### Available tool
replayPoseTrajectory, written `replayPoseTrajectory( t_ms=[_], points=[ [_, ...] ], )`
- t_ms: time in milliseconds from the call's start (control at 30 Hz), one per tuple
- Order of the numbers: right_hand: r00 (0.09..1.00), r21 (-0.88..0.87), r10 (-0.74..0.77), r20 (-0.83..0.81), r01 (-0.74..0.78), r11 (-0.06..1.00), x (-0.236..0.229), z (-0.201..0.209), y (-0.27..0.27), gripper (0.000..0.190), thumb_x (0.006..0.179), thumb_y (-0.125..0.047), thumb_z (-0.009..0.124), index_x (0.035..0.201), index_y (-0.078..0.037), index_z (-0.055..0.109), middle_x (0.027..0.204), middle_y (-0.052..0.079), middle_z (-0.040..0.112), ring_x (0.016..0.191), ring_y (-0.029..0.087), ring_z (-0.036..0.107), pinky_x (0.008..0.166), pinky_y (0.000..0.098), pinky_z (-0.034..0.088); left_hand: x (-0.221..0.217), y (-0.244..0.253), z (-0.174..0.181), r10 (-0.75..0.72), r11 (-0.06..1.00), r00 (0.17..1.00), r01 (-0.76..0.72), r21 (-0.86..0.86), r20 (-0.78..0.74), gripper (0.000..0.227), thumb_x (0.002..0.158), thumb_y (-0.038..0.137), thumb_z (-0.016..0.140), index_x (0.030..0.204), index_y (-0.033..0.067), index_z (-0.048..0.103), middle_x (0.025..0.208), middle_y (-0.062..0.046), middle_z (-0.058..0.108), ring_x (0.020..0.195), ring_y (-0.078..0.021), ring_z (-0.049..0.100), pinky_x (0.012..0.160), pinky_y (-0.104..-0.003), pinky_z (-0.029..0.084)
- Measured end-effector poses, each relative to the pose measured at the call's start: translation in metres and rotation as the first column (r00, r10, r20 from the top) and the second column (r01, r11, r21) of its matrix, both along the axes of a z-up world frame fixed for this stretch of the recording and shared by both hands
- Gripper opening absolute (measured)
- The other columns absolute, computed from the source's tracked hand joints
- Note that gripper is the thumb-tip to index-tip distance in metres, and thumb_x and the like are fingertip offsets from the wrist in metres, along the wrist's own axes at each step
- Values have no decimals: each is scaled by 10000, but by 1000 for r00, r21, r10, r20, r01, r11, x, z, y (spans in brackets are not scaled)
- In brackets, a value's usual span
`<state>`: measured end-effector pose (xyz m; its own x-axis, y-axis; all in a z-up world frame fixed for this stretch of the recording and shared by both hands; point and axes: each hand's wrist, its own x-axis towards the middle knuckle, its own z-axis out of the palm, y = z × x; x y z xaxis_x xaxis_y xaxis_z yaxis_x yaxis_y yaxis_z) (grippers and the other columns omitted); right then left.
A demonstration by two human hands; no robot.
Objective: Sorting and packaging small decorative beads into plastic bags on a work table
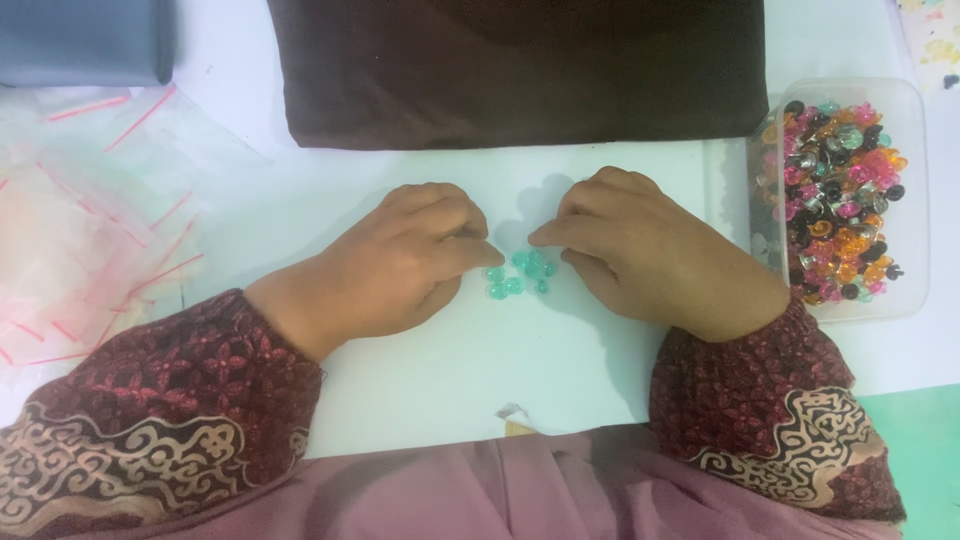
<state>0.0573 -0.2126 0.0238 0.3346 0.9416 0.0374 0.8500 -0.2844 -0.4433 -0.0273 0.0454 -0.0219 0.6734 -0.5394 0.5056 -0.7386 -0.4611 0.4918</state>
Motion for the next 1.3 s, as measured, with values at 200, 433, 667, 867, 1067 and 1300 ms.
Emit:
replayPoseTrajectory(
  t_ms=[200,433,667,867,1067,1300],
  points=[
    [1000,-16,0,5,0,1000,-1,-1,-3,247,950,-26,664,1159,-143,726,867,30,577,851,276,533,839,420,466,-2,2,-4,6,999,1000,-5,43,-26,353,853,-143,605,1081,93,735,1022,-97,587,945,-324,577,839,-440,500],
    [999,7,38,37,-38,999,0,1,-1,196,956,-6,664,1098,-114,745,831,46,576,796,268,540,823,405,467,-4,3,-5,21,997,999,-17,81,-49,334,861,-92,619,1078,122,754,1077,-100,603,1039,-336,591,913,-469,493],
    [1000,-50,-3,-2,3,999,0,-3,-2,211,953,-47,669,1134,-120,750,855,29,601,849,269,547,839,405,468,-3,3,-3,5,999,999,-3,47,-38,313,873,-134,611,1083,64,733,1019,-110,602,956,-327,584,854,-448,500],
    [992,34,-2,126,-3,999,2,-12,-1,201,958,-1,628,1106,-85,734,835,39,596,783,263,569,823,420,451,-1,0,4,-5,1000,998,6,22,-68,196,955,-23,633,1122,68,680,1067,-136,630,1023,-362,629,912,-478,501],
    [969,272,-87,233,21,962,-10,-14,-3,301,889,118,624,1060,-110,720,942,53,557,810,258,538,794,395,455,-7,-6,17,83,990,992,-72,122,-92,310,966,242,656,1245,108,672,1273,-133,616,1236,-361,583,1079,-516,442],
    [918,165,-209,338,161,973,-16,12,-94,251,944,16,611,1146,-104,699,1097,149,652,953,373,581,862,504,474,-11,-18,41,60,985,996,-48,168,-70,351,936,271,672,1258,131,667,1330,-141,601,1300,-388,581,1087,-536,444]
  ],
)
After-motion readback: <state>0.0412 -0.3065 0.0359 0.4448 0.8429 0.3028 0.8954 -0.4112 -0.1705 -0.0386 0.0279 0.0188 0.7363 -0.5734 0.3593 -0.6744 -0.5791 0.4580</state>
